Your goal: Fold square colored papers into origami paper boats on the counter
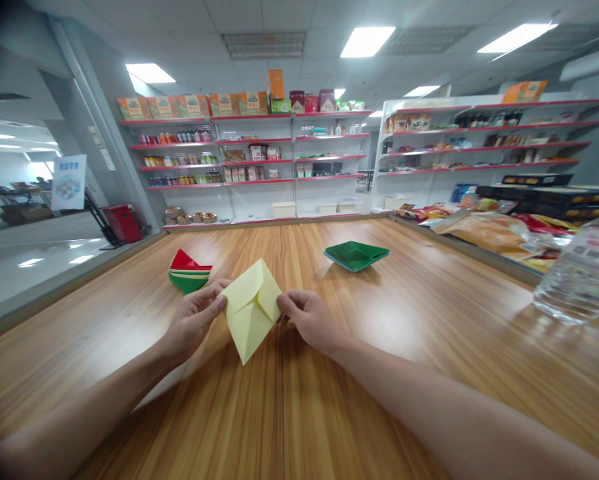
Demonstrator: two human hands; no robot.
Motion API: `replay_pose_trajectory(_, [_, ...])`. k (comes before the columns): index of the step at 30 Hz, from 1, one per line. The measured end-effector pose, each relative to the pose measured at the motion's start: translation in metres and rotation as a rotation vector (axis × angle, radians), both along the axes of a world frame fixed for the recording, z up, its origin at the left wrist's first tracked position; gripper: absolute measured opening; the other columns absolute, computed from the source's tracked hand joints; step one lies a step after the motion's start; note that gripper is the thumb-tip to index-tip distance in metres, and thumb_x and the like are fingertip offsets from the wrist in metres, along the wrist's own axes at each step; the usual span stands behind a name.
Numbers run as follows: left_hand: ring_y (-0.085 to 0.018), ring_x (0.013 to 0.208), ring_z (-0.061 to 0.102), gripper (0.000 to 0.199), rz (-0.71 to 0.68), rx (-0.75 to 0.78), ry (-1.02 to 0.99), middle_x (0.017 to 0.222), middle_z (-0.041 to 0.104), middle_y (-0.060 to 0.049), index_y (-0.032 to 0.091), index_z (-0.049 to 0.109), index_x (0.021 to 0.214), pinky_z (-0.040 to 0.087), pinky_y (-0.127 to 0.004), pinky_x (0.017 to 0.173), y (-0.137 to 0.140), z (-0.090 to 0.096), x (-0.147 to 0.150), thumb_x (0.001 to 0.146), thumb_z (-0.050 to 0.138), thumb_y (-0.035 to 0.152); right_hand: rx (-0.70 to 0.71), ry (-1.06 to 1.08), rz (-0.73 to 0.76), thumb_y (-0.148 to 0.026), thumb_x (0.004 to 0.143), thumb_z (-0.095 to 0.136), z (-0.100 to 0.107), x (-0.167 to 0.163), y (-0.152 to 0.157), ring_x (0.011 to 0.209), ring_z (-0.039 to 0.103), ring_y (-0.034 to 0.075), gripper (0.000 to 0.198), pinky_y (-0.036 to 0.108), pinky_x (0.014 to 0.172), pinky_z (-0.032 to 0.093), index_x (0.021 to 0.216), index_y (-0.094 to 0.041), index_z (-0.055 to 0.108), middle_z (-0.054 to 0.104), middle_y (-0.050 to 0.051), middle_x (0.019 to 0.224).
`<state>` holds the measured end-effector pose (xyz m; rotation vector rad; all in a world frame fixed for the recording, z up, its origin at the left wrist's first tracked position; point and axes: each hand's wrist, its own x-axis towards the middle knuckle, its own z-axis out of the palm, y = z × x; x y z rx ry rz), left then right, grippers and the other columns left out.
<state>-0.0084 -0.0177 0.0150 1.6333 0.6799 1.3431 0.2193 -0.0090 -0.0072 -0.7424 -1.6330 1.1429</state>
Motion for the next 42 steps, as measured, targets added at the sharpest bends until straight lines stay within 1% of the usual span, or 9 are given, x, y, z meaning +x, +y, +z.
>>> replay_pose_trajectory(4, [-0.022, 0.106, 0.052, 0.025, 0.031, 0.016, 0.060, 0.117, 0.055, -0.009, 0.016, 0.053, 0.077, 0.042, -0.030, 0.086, 0.000, -0.002, 0.004, 0.085, 0.060, 0.039, 0.273, -0.178, -0.201, -0.048, 0.089, 0.050, 0.003, 0.001, -0.003, 0.061, 0.055, 0.014, 0.037, 0.025, 0.057, 0.044, 0.074, -0.016, 0.061, 0.058, 0.002, 0.065])
replay_pose_trajectory(8, [-0.018, 0.090, 0.056, 0.028, -0.060, 0.011, 0.057, 0.098, 0.058, -0.004, 0.019, 0.046, 0.086, 0.045, -0.028, 0.078, 0.000, -0.008, 0.007, 0.080, 0.066, 0.039, 0.531, -0.286, -0.265, -0.038, 0.091, 0.051, 0.005, 0.004, -0.006, 0.072, 0.059, 0.016, 0.027, 0.028, 0.066, 0.045, 0.078, -0.017, 0.063, 0.062, 0.004, 0.075])
replay_pose_trajectory(11, [-0.015, 0.080, 0.055, 0.032, -0.036, 0.061, 0.130, 0.083, 0.054, 0.001, 0.020, 0.043, 0.084, 0.044, -0.025, 0.070, -0.001, -0.010, 0.005, 0.077, 0.070, 0.035, 0.606, -0.287, -0.224, -0.034, 0.089, 0.054, 0.010, 0.003, -0.010, 0.082, 0.061, 0.018, 0.020, 0.030, 0.073, 0.048, 0.081, -0.018, 0.063, 0.065, 0.007, 0.090])
replay_pose_trajectory(16, [-0.014, 0.081, 0.055, 0.029, -0.028, 0.130, 0.228, 0.083, 0.051, 0.002, 0.021, 0.041, 0.083, 0.045, -0.025, 0.073, -0.003, -0.013, 0.004, 0.079, 0.069, 0.030, 0.717, -0.323, -0.147, -0.034, 0.083, 0.063, 0.013, 0.002, -0.012, 0.102, 0.058, 0.022, 0.015, 0.035, 0.083, 0.048, 0.084, -0.020, 0.062, 0.059, 0.010, 0.112])
replay_pose_trajectory(23, [-0.024, 0.120, 0.045, 0.036, 0.108, 0.421, 0.484, 0.128, 0.043, -0.011, 0.022, 0.038, 0.090, 0.041, -0.039, 0.095, -0.012, -0.010, 0.010, 0.075, 0.071, 0.023, 0.788, -0.323, -0.193, -0.035, 0.081, 0.066, 0.007, 0.002, -0.008, 0.114, 0.050, 0.026, 0.016, 0.040, 0.088, 0.048, 0.080, -0.019, 0.065, 0.045, 0.012, 0.129])
replay_pose_trajectory(28, [-0.027, 0.130, 0.035, 0.032, 0.200, 0.601, 0.589, 0.138, 0.032, -0.016, 0.021, 0.037, 0.089, 0.040, -0.042, 0.098, -0.016, -0.004, 0.011, 0.077, 0.067, 0.020, 0.996, -0.422, -0.409, -0.037, 0.075, 0.072, 0.017, -0.001, -0.022, 0.125, 0.038, 0.033, 0.018, 0.052, 0.098, 0.036, 0.079, -0.020, 0.066, 0.039, 0.010, 0.139])
replay_pose_trajectory(33, [-0.034, 0.135, 0.026, 0.031, 0.325, 0.713, 0.690, 0.142, 0.025, -0.020, 0.020, 0.037, 0.088, 0.038, -0.047, 0.101, -0.020, 0.000, 0.013, 0.077, 0.066, 0.024, 1.141, -0.503, -0.225, -0.026, 0.083, 0.063, 0.021, -0.004, -0.033, 0.097, 0.058, 0.021, 0.021, 0.050, 0.104, 0.025, 0.103, -0.021, 0.058, 0.065, 0.004, 0.100])
replay_pose_trajectory(37, [-0.037, 0.135, 0.024, 0.031, 0.359, 0.789, 0.748, 0.144, 0.023, -0.022, 0.019, 0.040, 0.088, 0.036, -0.050, 0.102, -0.023, 0.001, 0.014, 0.075, 0.067, 0.023, 1.113, -0.443, -0.148, -0.020, 0.087, 0.055, 0.017, -0.005, -0.031, 0.072, 0.057, 0.014, 0.005, 0.046, 0.099, 0.031, 0.092, -0.019, 0.055, 0.062, -0.001, 0.074])
replay_pose_trajectory(42, [-0.033, 0.130, 0.036, 0.033, 0.283, 0.921, 0.678, 0.133, 0.043, -0.019, 0.018, 0.042, 0.101, 0.035, -0.053, 0.103, -0.020, -0.001, 0.010, 0.076, 0.064, 0.017, 1.035, -0.333, -0.148, -0.021, 0.089, 0.051, 0.013, -0.007, -0.024, 0.068, 0.056, 0.015, 0.008, 0.039, 0.083, 0.041, 0.082, -0.018, 0.052, 0.060, 0.001, 0.071])
